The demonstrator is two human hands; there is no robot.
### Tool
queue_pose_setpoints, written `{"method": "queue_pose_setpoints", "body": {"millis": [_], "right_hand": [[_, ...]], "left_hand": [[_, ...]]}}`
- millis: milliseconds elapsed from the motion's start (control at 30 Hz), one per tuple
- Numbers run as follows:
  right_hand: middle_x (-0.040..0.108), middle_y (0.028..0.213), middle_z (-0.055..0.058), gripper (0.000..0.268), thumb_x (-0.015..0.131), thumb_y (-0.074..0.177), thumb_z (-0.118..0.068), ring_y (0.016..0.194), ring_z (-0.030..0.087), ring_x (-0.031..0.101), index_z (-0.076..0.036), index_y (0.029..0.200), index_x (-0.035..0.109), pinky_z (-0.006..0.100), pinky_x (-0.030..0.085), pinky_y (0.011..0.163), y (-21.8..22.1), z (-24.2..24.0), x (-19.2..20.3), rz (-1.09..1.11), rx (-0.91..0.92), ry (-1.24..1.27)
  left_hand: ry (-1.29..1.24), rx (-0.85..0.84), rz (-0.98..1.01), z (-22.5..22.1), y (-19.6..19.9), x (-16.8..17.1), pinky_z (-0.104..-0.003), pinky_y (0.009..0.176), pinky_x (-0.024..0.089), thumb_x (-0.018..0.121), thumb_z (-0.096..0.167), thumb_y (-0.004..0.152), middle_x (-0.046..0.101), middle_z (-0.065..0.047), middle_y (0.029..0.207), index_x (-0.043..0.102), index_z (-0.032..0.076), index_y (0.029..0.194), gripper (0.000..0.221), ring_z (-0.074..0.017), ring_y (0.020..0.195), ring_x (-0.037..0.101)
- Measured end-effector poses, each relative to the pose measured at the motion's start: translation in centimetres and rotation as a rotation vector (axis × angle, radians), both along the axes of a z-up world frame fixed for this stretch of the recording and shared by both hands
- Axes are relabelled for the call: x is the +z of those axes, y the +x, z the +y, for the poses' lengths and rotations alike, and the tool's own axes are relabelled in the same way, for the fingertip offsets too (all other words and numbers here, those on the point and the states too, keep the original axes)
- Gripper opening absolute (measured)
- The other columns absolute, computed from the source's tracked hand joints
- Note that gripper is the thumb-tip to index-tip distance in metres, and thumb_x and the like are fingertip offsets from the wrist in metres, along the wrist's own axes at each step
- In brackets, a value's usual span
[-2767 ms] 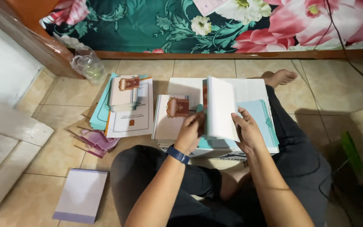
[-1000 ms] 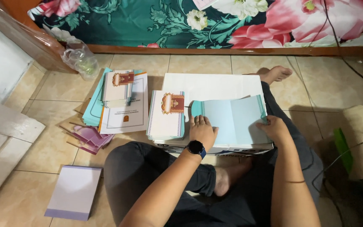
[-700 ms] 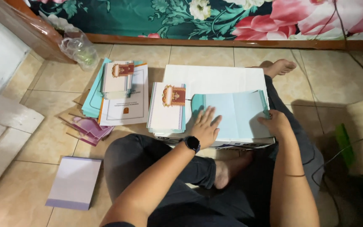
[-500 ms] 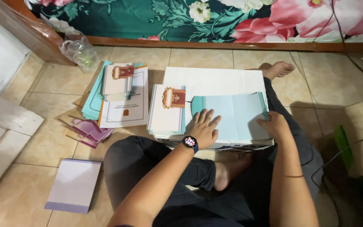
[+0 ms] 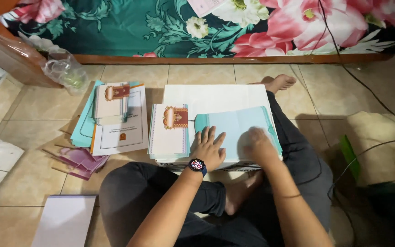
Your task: The person sits on the floor and repeatedly folds light blue paper sheets in half, then presses the crease flat. The folded sheets are stacked on top of a white box. The person handles the papers one at a time and continues the folding cycle throughout the clip.
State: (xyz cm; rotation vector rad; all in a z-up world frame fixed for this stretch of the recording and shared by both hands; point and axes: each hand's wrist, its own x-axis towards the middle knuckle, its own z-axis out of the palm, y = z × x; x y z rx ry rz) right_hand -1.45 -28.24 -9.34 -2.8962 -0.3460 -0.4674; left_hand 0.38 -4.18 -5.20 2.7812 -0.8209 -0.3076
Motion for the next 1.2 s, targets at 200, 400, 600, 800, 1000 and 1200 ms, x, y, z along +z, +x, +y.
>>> {"method": "queue_pose_setpoints", "body": {"millis": [200, 400, 600, 800, 1000, 1200], "right_hand": [[0.032, 0.166, 0.019, 0.07, 0.027, 0.104, -0.049, 0.155, 0.033, 0.028, -0.009, 0.161, 0.029, 0.047, 0.024, 0.125, 2.7, 3.9, 0.7, 0.402, -0.045, -0.181], [0.01, 0.173, 0.011, 0.076, 0.009, 0.104, -0.056, 0.16, 0.027, 0.004, -0.011, 0.166, 0.015, 0.045, 0.003, 0.128, 7.2, 3.2, 0.7, 0.528, -0.143, -0.229], [0.001, 0.174, 0.008, 0.073, 0.011, 0.103, -0.055, 0.159, 0.031, 0.0, -0.02, 0.167, 0.004, 0.053, 0.001, 0.126, 0.0, 3.1, 2.0, 0.692, -0.211, -0.246], [0.01, 0.172, 0.012, 0.082, 0.011, 0.098, -0.069, 0.159, 0.035, 0.008, -0.024, 0.166, 0.009, 0.053, 0.011, 0.126, 0.2, 2.5, 3.3, 0.646, -0.153, -0.272], [0.013, 0.172, 0.015, 0.085, 0.016, 0.1, -0.066, 0.159, 0.031, 0.01, -0.013, 0.166, 0.015, 0.045, 0.014, 0.128, 7.3, -1.6, 3.7, 0.522, -0.292, -0.228], [0.05, 0.151, 0.025, 0.074, 0.065, 0.094, -0.04, 0.139, 0.037, 0.051, 0.006, 0.149, 0.048, 0.041, 0.045, 0.113, 2.2, -2.1, 0.3, 0.033, -0.455, 0.112]], "left_hand": [[0.024, -0.001, 0.069, 0.0, -0.3, 1.2, -0.058, 0.125, 0.003, 0.026, 0.043, 0.102, 0.011, -0.022, 0.17, 0.024, 0.021, 0.164, 0.066, -0.0412, 0.157, 0.006], [0.012, 0.012, 0.082, 0.1, -0.3, 1.6, -0.057, 0.125, 0.002, 0.027, 0.045, 0.101, 0.01, -0.021, 0.17, 0.023, 0.022, 0.164, 0.067, -0.0409, 0.157, 0.005], [0.089, 0.083, 0.165, 0.0, -0.2, 3.0, -0.053, 0.127, -0.002, 0.026, 0.048, 0.099, 0.004, -0.023, 0.17, 0.019, 0.02, 0.165, 0.072, -0.0407, 0.158, -0.001], [0.135, 0.075, 0.25, -0.3, 0.5, 2.2, -0.054, 0.126, -0.006, 0.027, 0.054, 0.097, -0.004, -0.024, 0.17, 0.01, 0.021, 0.166, 0.078, -0.0419, 0.157, -0.007], [0.056, 0.099, 0.17, -0.3, 0.1, 2.4, -0.053, 0.127, -0.002, 0.031, 0.054, 0.096, 0.004, -0.025, 0.17, 0.019, 0.018, 0.164, 0.078, -0.0409, 0.158, -0.001], [-0.149, 0.354, 0.019, -0.3, -0.6, 0.9, -0.054, 0.126, 0.003, 0.046, 0.044, 0.1, 0.004, -0.032, 0.168, 0.032, 0.001, 0.158, 0.073, -0.0443, 0.157, 0.0]]}}
